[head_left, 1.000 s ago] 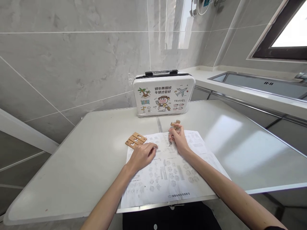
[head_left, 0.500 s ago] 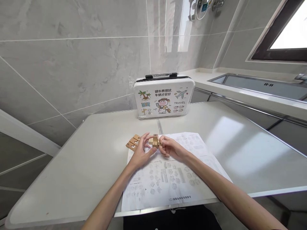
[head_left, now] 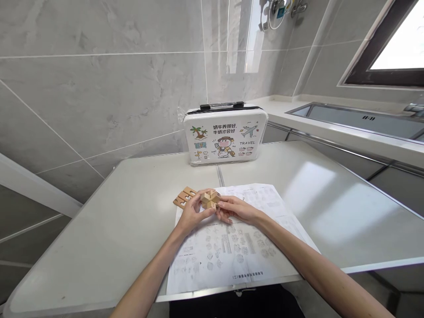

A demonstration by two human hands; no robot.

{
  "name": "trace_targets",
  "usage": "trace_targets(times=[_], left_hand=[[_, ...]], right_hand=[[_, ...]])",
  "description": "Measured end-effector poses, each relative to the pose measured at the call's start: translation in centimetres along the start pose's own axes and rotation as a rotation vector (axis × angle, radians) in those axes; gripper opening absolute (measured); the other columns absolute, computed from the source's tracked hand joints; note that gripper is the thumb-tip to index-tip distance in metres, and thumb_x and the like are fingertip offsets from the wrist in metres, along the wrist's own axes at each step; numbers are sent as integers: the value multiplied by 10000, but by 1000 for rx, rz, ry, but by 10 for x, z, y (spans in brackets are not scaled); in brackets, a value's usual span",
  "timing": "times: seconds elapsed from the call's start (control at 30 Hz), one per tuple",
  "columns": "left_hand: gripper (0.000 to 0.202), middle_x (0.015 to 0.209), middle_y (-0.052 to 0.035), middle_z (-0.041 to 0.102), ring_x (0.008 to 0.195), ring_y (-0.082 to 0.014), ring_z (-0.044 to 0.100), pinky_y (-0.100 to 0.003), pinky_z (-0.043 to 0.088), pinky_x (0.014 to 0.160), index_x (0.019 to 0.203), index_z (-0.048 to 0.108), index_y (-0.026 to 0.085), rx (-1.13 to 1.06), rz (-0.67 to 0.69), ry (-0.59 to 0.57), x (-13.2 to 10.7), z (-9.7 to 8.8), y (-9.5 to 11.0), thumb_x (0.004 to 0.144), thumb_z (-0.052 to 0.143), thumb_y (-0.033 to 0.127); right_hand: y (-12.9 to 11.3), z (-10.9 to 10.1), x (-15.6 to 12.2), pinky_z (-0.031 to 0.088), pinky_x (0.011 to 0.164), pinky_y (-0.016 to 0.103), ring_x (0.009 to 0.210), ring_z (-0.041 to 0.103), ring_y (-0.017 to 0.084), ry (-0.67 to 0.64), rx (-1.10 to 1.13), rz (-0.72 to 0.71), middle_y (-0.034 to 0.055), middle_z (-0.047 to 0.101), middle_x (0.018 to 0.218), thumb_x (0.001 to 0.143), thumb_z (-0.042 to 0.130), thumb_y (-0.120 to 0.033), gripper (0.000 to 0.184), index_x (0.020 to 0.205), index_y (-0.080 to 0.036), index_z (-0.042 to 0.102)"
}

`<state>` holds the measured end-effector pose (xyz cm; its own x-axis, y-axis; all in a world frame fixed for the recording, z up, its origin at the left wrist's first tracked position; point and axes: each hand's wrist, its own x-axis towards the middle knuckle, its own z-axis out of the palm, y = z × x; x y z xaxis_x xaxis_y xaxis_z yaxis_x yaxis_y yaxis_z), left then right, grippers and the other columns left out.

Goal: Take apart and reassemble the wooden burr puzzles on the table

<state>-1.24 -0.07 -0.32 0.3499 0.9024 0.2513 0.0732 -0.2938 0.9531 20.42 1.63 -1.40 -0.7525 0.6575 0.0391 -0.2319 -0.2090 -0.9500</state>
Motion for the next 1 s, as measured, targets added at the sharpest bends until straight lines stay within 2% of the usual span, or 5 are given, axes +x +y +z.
trace_targets(times=[0.1,0.23,0.47,0.63,1.0], left_hand=[[603,1308,-140,680,1186,-302,663,-430,560,988,1308,653,218,44,21,-57,0,-1,3,868,733,622],[596,1170,-127,721,1059,-282,704,-402,581,894,1297,660,212,173,43,-83,1,-1,4,890,694,647],[526,1225,-95,709,1163,-290,663,-391,524,1018,1189,680,223,119,-48,-13,-1,0,6,771,869,481],[473,1170,-70,718,1108,-265,682,-386,528,1007,1130,658,232,186,-65,94,-2,6,5,758,881,422],[445,1095,-54,722,1021,-248,689,-364,539,922,1128,646,234,318,-58,143,-3,9,2,779,857,412]], right_hand=[[1,-1,-1,454,548,254,551,545,99,-67,-40,12,35,685,875,970,645,-578,407,967,-171,650],[-1,-1,-3,451,602,270,542,508,109,-80,-147,-10,-22,615,684,979,639,-559,397,951,-166,679],[2,2,-2,343,546,255,544,439,98,94,-254,-32,-43,558,674,939,703,-489,337,1060,-175,694],[14,3,3,345,523,250,546,458,96,295,-298,-57,-23,616,768,908,716,-435,261,990,-198,644],[18,9,4,363,526,261,521,473,129,444,-438,-132,-76,496,604,934,631,-395,181,983,-228,585]])
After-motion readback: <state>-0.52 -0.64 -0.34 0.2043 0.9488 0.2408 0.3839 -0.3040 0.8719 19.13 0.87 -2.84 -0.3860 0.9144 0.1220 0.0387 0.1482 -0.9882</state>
